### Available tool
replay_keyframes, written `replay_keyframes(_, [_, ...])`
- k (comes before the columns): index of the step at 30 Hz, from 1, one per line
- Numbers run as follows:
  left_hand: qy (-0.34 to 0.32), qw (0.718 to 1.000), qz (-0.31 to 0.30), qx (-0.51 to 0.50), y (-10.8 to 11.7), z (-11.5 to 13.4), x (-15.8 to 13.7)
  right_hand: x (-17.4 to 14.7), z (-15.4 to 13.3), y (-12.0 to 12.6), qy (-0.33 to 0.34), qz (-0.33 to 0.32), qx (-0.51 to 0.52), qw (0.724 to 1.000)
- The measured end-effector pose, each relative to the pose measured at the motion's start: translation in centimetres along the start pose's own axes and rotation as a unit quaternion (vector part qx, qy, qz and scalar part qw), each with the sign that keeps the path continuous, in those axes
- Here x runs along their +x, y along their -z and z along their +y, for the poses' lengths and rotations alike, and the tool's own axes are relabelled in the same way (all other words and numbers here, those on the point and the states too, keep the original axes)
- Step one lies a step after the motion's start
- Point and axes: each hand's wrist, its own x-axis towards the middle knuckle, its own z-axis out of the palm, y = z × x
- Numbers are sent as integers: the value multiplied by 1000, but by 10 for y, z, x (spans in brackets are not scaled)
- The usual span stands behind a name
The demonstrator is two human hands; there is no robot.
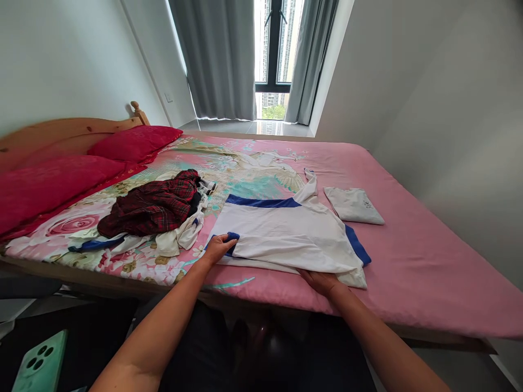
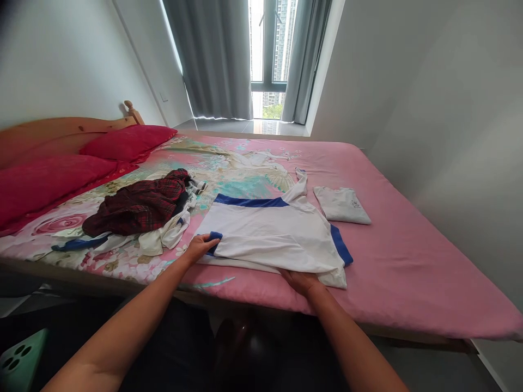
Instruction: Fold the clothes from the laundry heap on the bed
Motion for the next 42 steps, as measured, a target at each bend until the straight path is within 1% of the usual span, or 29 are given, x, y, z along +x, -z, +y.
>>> replay_keyframes(4, [-39,999,6,-24,2,10,-21,2,-4,4,-7,0,-4,1000])
replay_keyframes(7, [-58,998,23,3,6,21,-37,2,-5,7,-11,-6,2,1000])
replay_keyframes(9, [-58,997,38,41,11,26,-40,1,-4,6,-14,-10,4,1000])
replay_keyframes(11, [-46,994,48,89,16,28,-34,0,-2,5,-17,-14,3,1000])
replay_keyframes(13, [-21,991,50,122,17,26,-22,-1,0,3,-17,-15,-2,1000])
replay_keyframes(16, [12,991,49,122,13,16,-3,0,0,1,-17,-5,-9,1000])
replay_keyframes(19, [28,992,55,113,6,4,7,0,0,1,-7,-3,-8,1000])
replay_keyframes(23, [29,994,41,93,3,-6,8,-1,2,-1,-26,-27,10,999])
replay_keyframes(25, [16,996,36,77,5,-7,6,-1,2,-1,-34,-30,17,999])
replay_keyframes(28, [-16,997,44,56,7,-4,3,0,-1,2,-27,-27,10,999])
replay_keyframes(31, [-32,995,61,66,6,-5,2,1,-3,5,-15,-26,7,1000])
replay_keyframes(34, [-19,992,82,94,2,-11,4,0,-4,5,-13,-15,20,1000])
replay_keyframes(37, [-7,984,138,115,2,-13,5,0,-5,4,-29,-22,29,999])
replay_keyframes(38, [-15,979,163,119,3,-12,4,0,-5,4,-42,-34,30,998])
replay_keyframes(39, [-39,975,181,122,3,-10,3,0,-7,5,-57,-49,29,997])
replay_keyframes(40, [-82,972,184,124,3,-8,1,0,-8,6,-72,-61,28,995])
replay_keyframes(41, [-137,968,170,125,2,-7,-2,0,-10,7,-86,-67,25,994])
replay_keyframes(42, [-196,961,143,130,0,-6,-4,0,-12,8,-97,-70,24,993])
